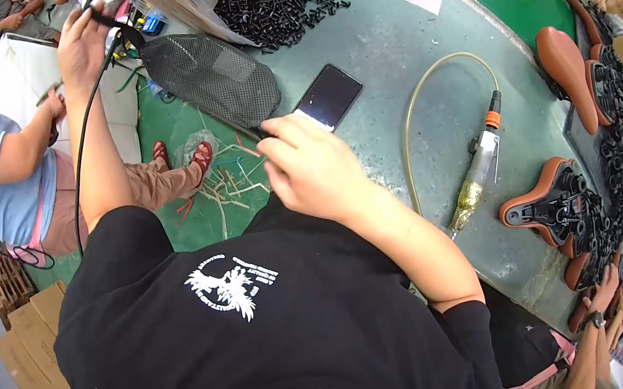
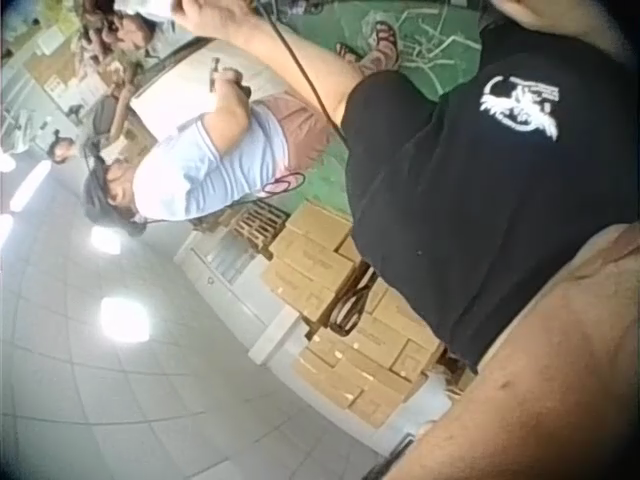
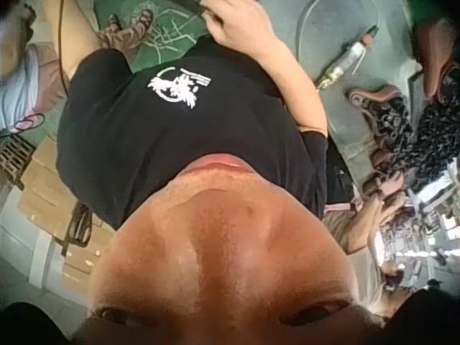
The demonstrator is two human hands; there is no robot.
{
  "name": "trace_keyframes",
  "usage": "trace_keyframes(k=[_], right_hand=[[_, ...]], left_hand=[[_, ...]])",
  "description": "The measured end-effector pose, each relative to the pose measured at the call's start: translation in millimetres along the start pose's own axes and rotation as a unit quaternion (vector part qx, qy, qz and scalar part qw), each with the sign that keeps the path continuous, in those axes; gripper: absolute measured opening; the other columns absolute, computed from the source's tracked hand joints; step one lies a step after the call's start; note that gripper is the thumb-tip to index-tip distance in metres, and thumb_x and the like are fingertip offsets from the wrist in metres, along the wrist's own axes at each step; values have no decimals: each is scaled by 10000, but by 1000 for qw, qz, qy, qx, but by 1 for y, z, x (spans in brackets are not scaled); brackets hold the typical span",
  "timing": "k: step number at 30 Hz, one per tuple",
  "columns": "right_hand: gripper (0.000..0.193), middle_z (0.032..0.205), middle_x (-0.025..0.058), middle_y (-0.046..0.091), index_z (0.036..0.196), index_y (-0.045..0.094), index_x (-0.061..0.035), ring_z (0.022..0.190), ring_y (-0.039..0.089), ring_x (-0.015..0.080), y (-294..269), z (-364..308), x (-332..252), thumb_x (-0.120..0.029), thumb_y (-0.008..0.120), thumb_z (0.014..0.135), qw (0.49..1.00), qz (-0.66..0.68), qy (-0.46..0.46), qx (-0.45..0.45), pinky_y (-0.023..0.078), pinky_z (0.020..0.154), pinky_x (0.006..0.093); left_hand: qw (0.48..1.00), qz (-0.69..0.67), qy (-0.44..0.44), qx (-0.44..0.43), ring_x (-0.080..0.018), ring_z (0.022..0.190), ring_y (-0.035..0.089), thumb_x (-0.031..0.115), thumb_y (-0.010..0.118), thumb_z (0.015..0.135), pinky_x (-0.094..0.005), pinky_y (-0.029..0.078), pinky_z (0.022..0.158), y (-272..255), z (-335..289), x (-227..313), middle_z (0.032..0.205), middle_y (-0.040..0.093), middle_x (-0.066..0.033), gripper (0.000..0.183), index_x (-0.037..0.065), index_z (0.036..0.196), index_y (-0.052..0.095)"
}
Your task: Assembling bicycle saddles by attaching plastic base components using a pneumatic screwdriver on a factory production line.
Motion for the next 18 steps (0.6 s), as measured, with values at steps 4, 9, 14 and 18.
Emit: trace_keyframes(k=[4,9,14,18], right_hand=[[286,1192,148,707,1069,696,-28,1087,700,353,28,-7,-5,-28,781,796,998,56,9,-12,591,931,424],[354,1318,170,647,1135,668,-36,1139,662,350,51,-1,-4,-51,771,796,1000,22,0,-5,571,946,428],[423,1314,163,615,1168,662,-55,1108,611,327,69,11,6,-69,771,760,993,-112,-22,-27,542,919,421],[409,1194,129,607,1172,671,-70,1042,593,317,67,18,19,-84,738,769,979,-203,14,-14,512,875,424]], left_hand=[[996,44,35,72,-345,1035,690,-80,610,976,-493,579,933,-64,-35,-5,1131,628,-207,413,-33,1347,436],[968,-28,-40,247,-289,913,667,-109,560,947,-426,567,823,-168,-78,-58,1055,634,-189,397,-9,1324,483],[955,-89,-64,276,-312,949,700,47,586,1038,-444,607,846,-115,-109,-65,1067,669,-163,184,-32,1203,605],[970,52,-12,237,-269,928,735,46,671,1002,-364,610,811,-101,-127,-39,1083,704,-150,322,-48,1304,609]])
Point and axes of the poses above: each hand's wrist, its own z-axis towards the middle knuckle, its own y-axis out of the palm, x = y × z, the point moved 4 cm from there along z, towards the middle knuckle
